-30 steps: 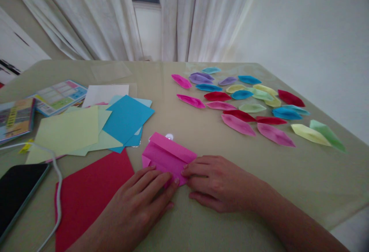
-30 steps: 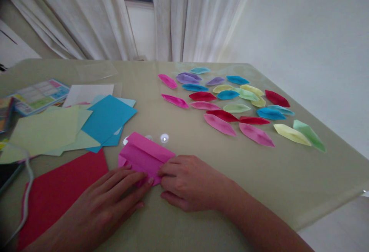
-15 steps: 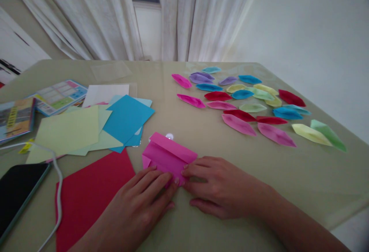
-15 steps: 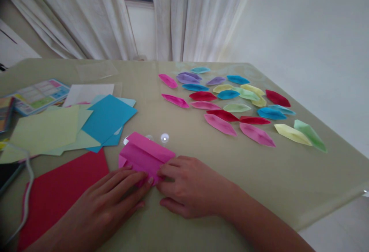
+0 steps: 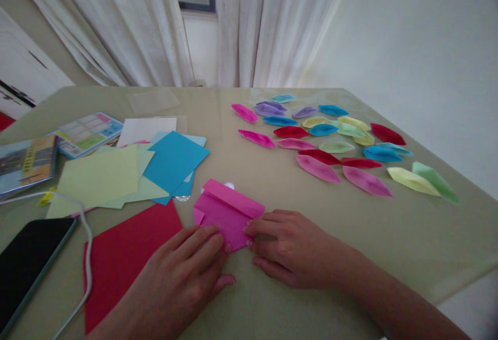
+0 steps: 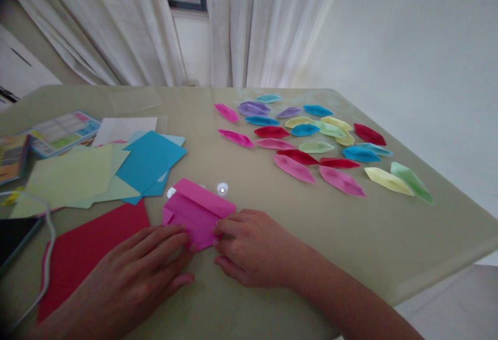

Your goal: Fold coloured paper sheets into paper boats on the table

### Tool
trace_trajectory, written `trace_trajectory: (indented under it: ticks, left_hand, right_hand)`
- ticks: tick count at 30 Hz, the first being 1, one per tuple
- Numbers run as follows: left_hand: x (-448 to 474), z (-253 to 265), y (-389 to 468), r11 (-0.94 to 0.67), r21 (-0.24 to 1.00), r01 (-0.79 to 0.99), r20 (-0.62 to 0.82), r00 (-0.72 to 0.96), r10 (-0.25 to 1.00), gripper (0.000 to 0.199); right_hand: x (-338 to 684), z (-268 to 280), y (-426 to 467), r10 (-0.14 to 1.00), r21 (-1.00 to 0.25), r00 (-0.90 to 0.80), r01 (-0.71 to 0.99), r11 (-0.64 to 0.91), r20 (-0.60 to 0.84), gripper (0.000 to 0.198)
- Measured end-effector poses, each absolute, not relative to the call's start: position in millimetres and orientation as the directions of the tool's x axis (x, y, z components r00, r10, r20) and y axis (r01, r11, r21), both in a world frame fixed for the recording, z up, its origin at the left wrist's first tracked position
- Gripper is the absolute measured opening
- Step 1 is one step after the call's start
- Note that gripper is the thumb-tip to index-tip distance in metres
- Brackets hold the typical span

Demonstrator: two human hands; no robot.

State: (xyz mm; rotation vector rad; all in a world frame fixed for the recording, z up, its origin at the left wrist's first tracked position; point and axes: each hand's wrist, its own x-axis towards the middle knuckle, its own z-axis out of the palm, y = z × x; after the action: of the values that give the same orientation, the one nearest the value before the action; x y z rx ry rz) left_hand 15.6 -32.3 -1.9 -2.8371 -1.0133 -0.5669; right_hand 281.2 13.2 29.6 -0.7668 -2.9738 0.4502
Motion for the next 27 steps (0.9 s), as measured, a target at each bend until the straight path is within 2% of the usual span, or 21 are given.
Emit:
trace_trajectory:
  ticks: [7, 11, 16, 22, 27]
  left_hand:
    - [20, -6, -33, -0.782, 0.102, 0.615, 0.521, 0.637, 0.569, 0.021]
    - [24, -13, -33, -0.793, 0.075, 0.604, 0.477, 0.677, 0.561, 0.029]
    - [18, -15, -29, -0.793, 0.12, 0.598, 0.464, 0.672, 0.577, 0.022]
    - [17, -18, -30, -0.773, 0.12, 0.623, 0.331, 0.709, 0.623, 0.022]
    - [9, -18, -25, -0.768, 0.117, 0.63, 0.375, 0.688, 0.621, 0.022]
  right_hand:
    - [283, 27, 17, 0.455, -0.291, -0.89, 0.436, 0.852, -0.003, 0.021]
    - [283, 25, 16, 0.453, -0.278, -0.892, 0.435, 0.856, -0.001, 0.027]
    - [281, 24, 14, 0.46, -0.264, -0.888, 0.443, 0.857, 0.003, 0.025]
    - [282, 14, 24, 0.429, -0.173, -0.895, 0.407, 0.897, 0.124, 0.032]
    - [294, 10, 40, 0.546, -0.166, -0.805, 0.52, 0.838, 0.231, 0.027]
